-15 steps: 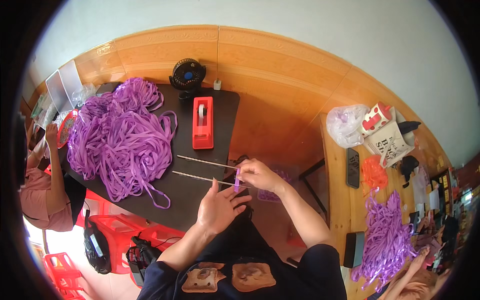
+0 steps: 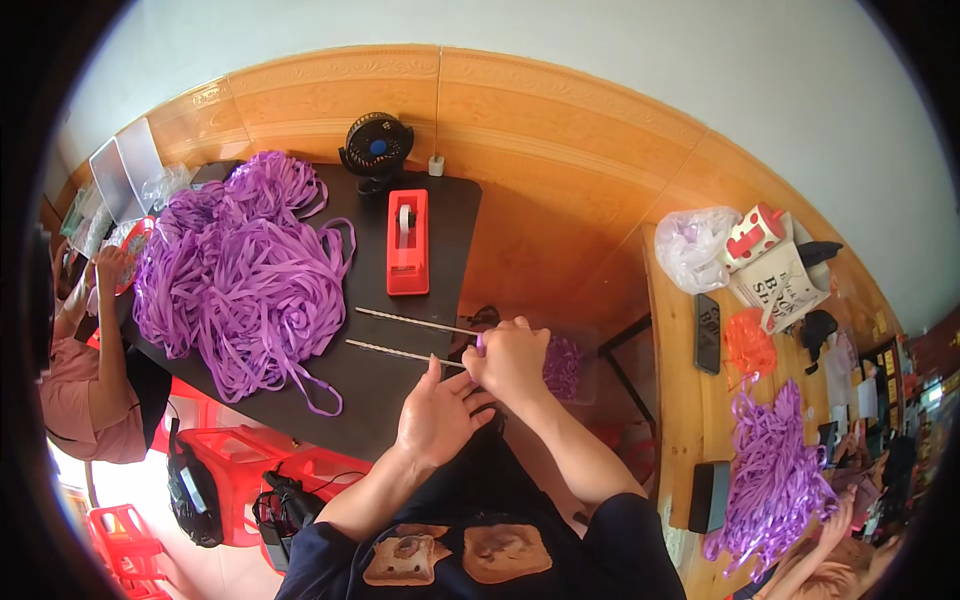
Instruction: Using a metal rod jig to tie and form decorative purple ribbon bows.
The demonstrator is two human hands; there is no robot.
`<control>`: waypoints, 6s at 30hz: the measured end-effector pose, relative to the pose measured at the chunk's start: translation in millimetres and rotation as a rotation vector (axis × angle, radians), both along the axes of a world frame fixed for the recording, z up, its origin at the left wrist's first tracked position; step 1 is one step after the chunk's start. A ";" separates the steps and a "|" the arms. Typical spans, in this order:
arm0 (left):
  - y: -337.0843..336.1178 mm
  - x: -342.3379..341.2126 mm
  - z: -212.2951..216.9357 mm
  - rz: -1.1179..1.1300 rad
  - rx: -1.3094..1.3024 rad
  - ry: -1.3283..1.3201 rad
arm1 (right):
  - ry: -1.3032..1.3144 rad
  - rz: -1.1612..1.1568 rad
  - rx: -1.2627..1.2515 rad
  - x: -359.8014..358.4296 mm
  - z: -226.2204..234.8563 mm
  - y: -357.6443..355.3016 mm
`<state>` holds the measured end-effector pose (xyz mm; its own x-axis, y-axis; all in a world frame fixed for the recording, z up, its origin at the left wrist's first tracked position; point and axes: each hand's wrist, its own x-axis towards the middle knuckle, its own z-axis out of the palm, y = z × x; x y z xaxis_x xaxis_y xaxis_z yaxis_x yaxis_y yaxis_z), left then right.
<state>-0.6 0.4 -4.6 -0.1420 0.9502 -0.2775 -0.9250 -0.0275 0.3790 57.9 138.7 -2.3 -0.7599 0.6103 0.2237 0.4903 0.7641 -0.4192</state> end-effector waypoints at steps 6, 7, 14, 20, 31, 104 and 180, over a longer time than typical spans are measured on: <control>-0.7 1.1 2.5 0.005 0.006 -0.024 | 0.055 -0.089 0.167 4.6 -5.5 -9.3; -1.0 1.7 4.9 0.014 -0.016 -0.022 | 0.184 -0.050 0.128 6.8 -7.3 -7.9; -2.1 0.1 2.2 0.014 -0.009 -0.018 | 0.525 0.156 -1.135 34.8 -22.1 9.1; -0.5 0.4 4.1 0.011 -0.029 -0.035 | 0.553 0.189 -1.279 43.5 -33.7 22.1; 0.2 1.0 -2.4 0.010 -0.033 -0.030 | 0.411 0.270 -1.576 22.7 -53.9 31.4; 2.6 3.5 -0.5 0.026 0.007 -0.093 | 1.215 0.613 -2.089 -8.6 -79.8 -0.8; -0.3 3.3 3.4 0.030 -0.030 -0.041 | 0.424 0.118 -0.667 23.0 -16.3 13.6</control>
